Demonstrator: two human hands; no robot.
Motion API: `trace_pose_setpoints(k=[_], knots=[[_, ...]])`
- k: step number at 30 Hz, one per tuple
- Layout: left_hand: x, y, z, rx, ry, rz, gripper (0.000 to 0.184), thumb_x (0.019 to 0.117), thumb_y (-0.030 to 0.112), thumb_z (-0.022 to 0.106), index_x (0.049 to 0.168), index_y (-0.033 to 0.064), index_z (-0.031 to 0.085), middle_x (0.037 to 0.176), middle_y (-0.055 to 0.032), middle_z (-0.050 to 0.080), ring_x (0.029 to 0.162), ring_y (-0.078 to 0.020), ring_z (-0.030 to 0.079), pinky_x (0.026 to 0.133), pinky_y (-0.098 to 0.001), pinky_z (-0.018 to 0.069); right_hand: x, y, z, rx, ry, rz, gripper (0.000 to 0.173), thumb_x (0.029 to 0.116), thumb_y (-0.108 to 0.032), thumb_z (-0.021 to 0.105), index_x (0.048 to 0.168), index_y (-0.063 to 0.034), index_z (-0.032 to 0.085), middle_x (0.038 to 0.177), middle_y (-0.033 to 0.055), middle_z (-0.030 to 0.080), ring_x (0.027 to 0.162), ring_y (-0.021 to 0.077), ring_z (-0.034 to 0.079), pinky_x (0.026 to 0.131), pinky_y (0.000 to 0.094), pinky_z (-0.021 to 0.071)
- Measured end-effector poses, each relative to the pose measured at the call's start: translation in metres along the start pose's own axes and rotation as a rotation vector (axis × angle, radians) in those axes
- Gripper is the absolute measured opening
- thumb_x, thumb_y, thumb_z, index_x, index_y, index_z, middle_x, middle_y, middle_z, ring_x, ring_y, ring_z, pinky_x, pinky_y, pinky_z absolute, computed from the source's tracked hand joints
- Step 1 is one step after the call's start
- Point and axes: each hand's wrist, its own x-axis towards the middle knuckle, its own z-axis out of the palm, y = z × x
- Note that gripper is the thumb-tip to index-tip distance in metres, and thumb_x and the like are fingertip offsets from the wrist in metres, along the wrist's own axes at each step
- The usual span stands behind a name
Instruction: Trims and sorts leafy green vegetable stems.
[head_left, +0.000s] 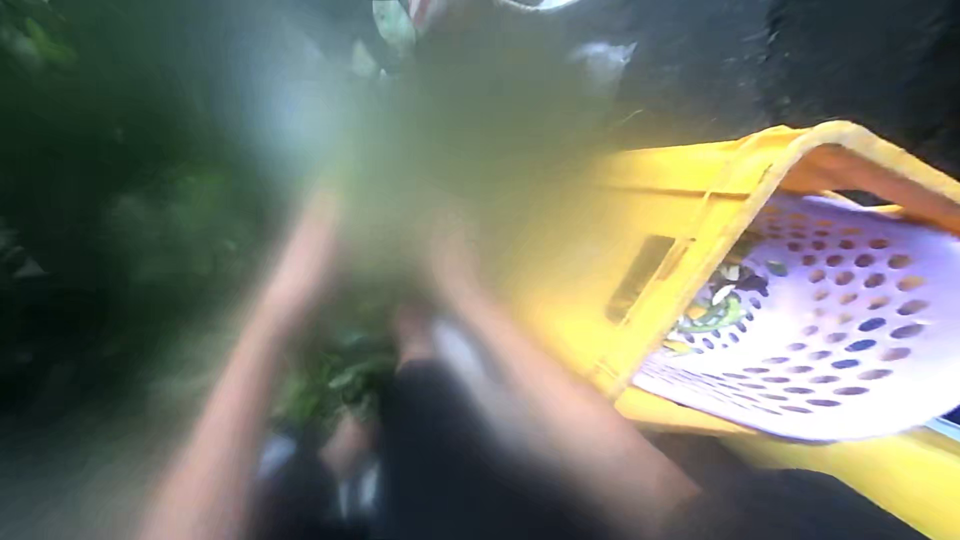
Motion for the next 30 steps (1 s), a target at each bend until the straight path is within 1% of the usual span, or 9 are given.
trace_pose_setpoints(k=[2,4,6,9,13,16,21,25,30], knots=[[0.011,0.002,-0.003,0.313,0.015,-0.015,0.052,0.1092,0.051,0.038,0.158,0.0329,0.037,0.086,-0.0038,0.062,0.069,-0.0168,0.059,0.062,-0.0371,0.0527,0.035,0.057,0.002,-0.334,0.259,0.024,0.036,0.1066,-0.029,0.049,0.132,-0.009,0.064,0.129,0.0125,0.065,0.118,0.0262,0.064,0.098,0.0452,0.0551],[0.025,0.007,0.007,0.673,0.041,0.004,0.048,0.1088,0.052,0.039,0.152,0.0313,0.046,0.096,-0.0116,0.07,0.081,-0.0297,0.068,0.071,-0.0537,0.0559,0.053,0.081,0.006,-0.525,0.215,0.089,0.043,0.1022,-0.04,0.058,0.126,-0.0049,0.067,0.128,0.0191,0.064,0.117,0.0376,0.063,0.09,0.0551,0.0554],[0.047,0.01,0.021,0.914,0.055,0.023,0.045,0.1098,0.043,0.04,0.144,0.0175,0.055,0.119,-0.0192,0.069,0.102,-0.0423,0.069,0.084,-0.0665,0.0529,0.062,0.087,0.015,-0.625,0.147,0.095,0.039,0.101,-0.037,0.062,0.12,-0.004,0.068,0.122,0.0204,0.065,0.115,0.0416,0.063,0.084,0.06,0.0547],[0.075,0.001,0.039,0.904,0.108,0.076,0.042,0.107,0.027,0.042,0.142,0.007,0.053,0.121,-0.0224,0.068,0.108,-0.0416,0.068,0.09,-0.0635,0.0532,0.057,0.097,0.027,-0.657,0.179,0.078,0.027,0.1026,-0.028,0.054,0.12,-0.0098,0.066,0.109,0.0148,0.07,0.093,0.0348,0.071,0.07,0.0546,0.0581],[0.101,-0.01,0.067,0.923,0.08,0.103,0.051,0.1096,0.051,0.031,0.146,0.0213,0.051,0.106,-0.0176,0.072,0.096,-0.0411,0.071,0.079,-0.065,0.0543,0.031,0.062,-0.004,-0.598,0.107,0.106,0.035,0.1095,-0.024,0.039,0.129,-0.0002,0.056,0.087,0.0184,0.071,0.077,0.038,0.073,0.065,0.0529,0.0565],[0.112,-0.014,0.087,1.041,0.031,0.124,0.039,0.1096,0.033,0.042,0.133,0.0053,0.057,0.114,-0.0239,0.069,0.1,-0.0455,0.07,0.08,-0.0637,0.0557,0.015,0.068,-0.014,-0.612,0.261,0.024,0.033,0.1092,-0.026,0.042,0.119,0.002,0.057,0.07,0.013,0.066,0.063,0.0322,0.071,0.056,0.0459,0.0558],[0.133,-0.027,0.104,1.139,-0.055,0.002,0.049,0.0928,0.015,0.067,0.135,-0.0032,0.051,0.12,-0.0272,0.066,0.108,-0.0475,0.066,0.092,-0.069,0.0488,0.007,0.074,-0.007,-0.644,0.281,-0.069,0.037,0.1059,-0.021,0.046,0.131,0.0013,0.062,0.07,0.0107,0.07,0.056,0.028,0.069,0.05,0.0439,0.0546],[0.138,-0.044,0.103,1.206,-0.035,0.087,0.046,0.0958,0.019,0.061,0.136,-0.0008,0.052,0.116,-0.0237,0.068,0.108,-0.0447,0.067,0.096,-0.0706,0.044,0.014,0.09,0.011,-0.714,0.223,-0.051,0.028,0.106,-0.022,0.046,0.114,-0.0037,0.065,0.071,0.0108,0.068,0.059,0.0296,0.069,0.051,0.0464,0.0545],[0.14,-0.047,0.1,1.229,-0.027,0.118,0.044,0.0962,0.02,0.059,0.136,0.0016,0.053,0.114,-0.0203,0.07,0.105,-0.0414,0.068,0.097,-0.0707,0.0418,0.012,0.098,0.02,-0.764,0.19,-0.072,0.027,0.1061,-0.023,0.046,0.113,-0.0037,0.064,0.067,0.0106,0.065,0.057,0.0297,0.068,0.05,0.0454,0.0539]])
